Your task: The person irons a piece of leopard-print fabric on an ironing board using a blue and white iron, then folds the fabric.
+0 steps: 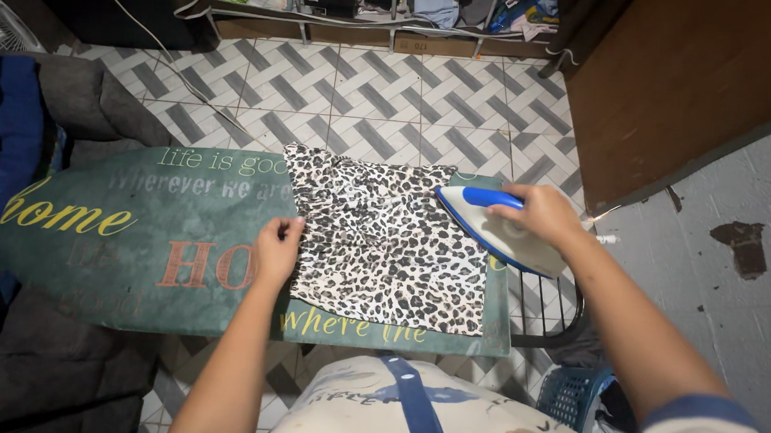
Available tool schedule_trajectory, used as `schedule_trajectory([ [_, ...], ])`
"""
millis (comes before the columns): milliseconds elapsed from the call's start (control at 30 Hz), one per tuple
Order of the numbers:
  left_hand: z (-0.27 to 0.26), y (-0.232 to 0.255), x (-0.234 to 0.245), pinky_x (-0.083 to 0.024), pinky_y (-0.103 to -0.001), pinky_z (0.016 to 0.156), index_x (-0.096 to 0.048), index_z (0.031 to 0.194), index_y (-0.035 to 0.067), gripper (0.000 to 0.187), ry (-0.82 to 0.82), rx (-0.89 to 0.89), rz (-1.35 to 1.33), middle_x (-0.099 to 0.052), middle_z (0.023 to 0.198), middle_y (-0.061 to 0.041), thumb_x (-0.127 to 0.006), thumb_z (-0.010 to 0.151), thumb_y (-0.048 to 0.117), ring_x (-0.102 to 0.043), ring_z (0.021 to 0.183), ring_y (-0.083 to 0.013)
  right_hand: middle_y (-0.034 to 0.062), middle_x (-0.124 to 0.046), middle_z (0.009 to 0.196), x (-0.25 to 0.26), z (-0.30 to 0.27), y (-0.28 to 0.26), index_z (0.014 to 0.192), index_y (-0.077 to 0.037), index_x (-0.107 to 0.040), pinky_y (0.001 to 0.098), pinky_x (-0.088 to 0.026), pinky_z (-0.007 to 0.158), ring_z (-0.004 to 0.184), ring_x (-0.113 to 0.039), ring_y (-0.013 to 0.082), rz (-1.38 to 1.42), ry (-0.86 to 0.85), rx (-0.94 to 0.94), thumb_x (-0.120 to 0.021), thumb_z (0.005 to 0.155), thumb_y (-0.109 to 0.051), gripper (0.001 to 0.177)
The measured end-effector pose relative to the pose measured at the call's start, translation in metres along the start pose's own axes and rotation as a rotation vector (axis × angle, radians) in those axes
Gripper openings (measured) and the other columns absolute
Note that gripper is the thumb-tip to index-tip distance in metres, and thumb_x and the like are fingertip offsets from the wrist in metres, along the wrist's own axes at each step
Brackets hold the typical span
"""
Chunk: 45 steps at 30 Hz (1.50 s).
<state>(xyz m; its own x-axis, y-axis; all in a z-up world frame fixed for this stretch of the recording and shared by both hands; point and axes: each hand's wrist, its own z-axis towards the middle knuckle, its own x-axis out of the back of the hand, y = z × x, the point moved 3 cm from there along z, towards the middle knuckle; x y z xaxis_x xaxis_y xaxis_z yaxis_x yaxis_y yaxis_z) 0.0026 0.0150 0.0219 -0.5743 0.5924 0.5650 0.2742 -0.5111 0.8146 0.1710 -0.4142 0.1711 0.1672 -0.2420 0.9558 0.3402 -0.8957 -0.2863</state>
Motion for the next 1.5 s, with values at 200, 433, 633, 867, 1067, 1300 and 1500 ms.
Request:
schedule_trajectory([
  [200,-0.037,0.018,0.011,-0.051,-0.047,0.067,-0.071,0.087,0.005,0.045,-0.059,0.027,0.262,-0.072,0.081,-0.015,-0.07,0.089,0.05,-0.069,0.074,-0.0369,0.0089,-0.079,0.1,-0.027,-0.056,-0.077,0.126,-0.029,-0.072,0.0391,-0.058,0.081,0.086,-0.076,0.0263,0.08,-0.255,0.197,-0.075,0.078,-0.051,0.054],
  [433,-0.045,0.002,0.002,-0.05,-0.051,0.069,-0.069,0.095,0.007,0.041,0.018,-0.031,0.334,-0.072,0.081,-0.016,-0.061,0.1,0.047,-0.069,0.075,-0.0404,0.0076,-0.077,0.093,-0.046,-0.089,-0.101,0.12,-0.03,-0.073,0.0431,-0.058,0.074,0.077,-0.075,0.0289,0.025,-0.263,0.348,-0.067,0.087,-0.05,0.04],
  [633,-0.054,0.006,-0.003,-0.049,-0.056,0.066,-0.068,0.102,0.008,0.038,0.007,-0.048,0.42,-0.071,0.082,-0.021,-0.059,0.098,0.045,-0.069,0.079,-0.0452,0.0111,-0.078,0.089,-0.037,-0.094,-0.104,0.111,-0.023,-0.077,0.0451,-0.057,0.07,0.074,-0.074,0.0326,0.093,-0.27,0.541,-0.074,0.075,-0.049,0.045],
  [867,-0.054,0.005,0.008,-0.046,-0.059,0.067,-0.061,0.103,0.007,0.035,-0.048,-0.101,0.324,-0.069,0.079,-0.026,-0.053,0.105,0.04,-0.065,0.078,-0.0501,0.012,-0.076,0.087,-0.049,-0.075,-0.116,0.113,-0.02,-0.076,0.0436,-0.058,0.076,0.077,-0.074,0.0307,0.009,-0.116,0.319,-0.07,0.09,-0.049,0.037],
  [1067,-0.051,0.003,0.007,-0.046,-0.059,0.065,-0.061,0.1,0.008,0.033,-0.042,-0.096,0.288,-0.069,0.08,-0.023,-0.055,0.103,0.04,-0.065,0.078,-0.0492,0.0104,-0.077,0.082,-0.054,-0.077,-0.139,0.114,-0.025,-0.077,0.0459,-0.057,0.069,0.071,-0.073,0.0324,0.081,-0.346,0.568,-0.073,0.076,-0.048,0.044],
  [1300,-0.053,0.005,0.012,-0.047,-0.057,0.068,-0.061,0.1,0.007,0.033,-0.056,-0.13,0.279,-0.069,0.087,-0.022,-0.056,0.102,0.04,-0.065,0.081,-0.0481,0.0108,-0.076,0.085,-0.068,-0.066,-0.166,0.111,-0.022,-0.075,0.0476,-0.056,0.07,0.076,-0.072,0.0327,0.034,-0.167,0.422,-0.07,0.087,-0.054,0.04],
  [1500,-0.053,0.006,0.013,-0.049,-0.057,0.071,-0.062,0.101,0.008,0.034,-0.082,-0.104,0.313,-0.07,0.089,-0.022,-0.057,0.101,0.041,-0.066,0.084,-0.0472,0.0135,-0.074,0.081,-0.074,-0.073,-0.191,0.111,-0.019,-0.073,0.0491,-0.055,0.069,0.074,-0.072,0.0348,0.056,-0.282,0.547,-0.069,0.084,-0.054,0.044],
])
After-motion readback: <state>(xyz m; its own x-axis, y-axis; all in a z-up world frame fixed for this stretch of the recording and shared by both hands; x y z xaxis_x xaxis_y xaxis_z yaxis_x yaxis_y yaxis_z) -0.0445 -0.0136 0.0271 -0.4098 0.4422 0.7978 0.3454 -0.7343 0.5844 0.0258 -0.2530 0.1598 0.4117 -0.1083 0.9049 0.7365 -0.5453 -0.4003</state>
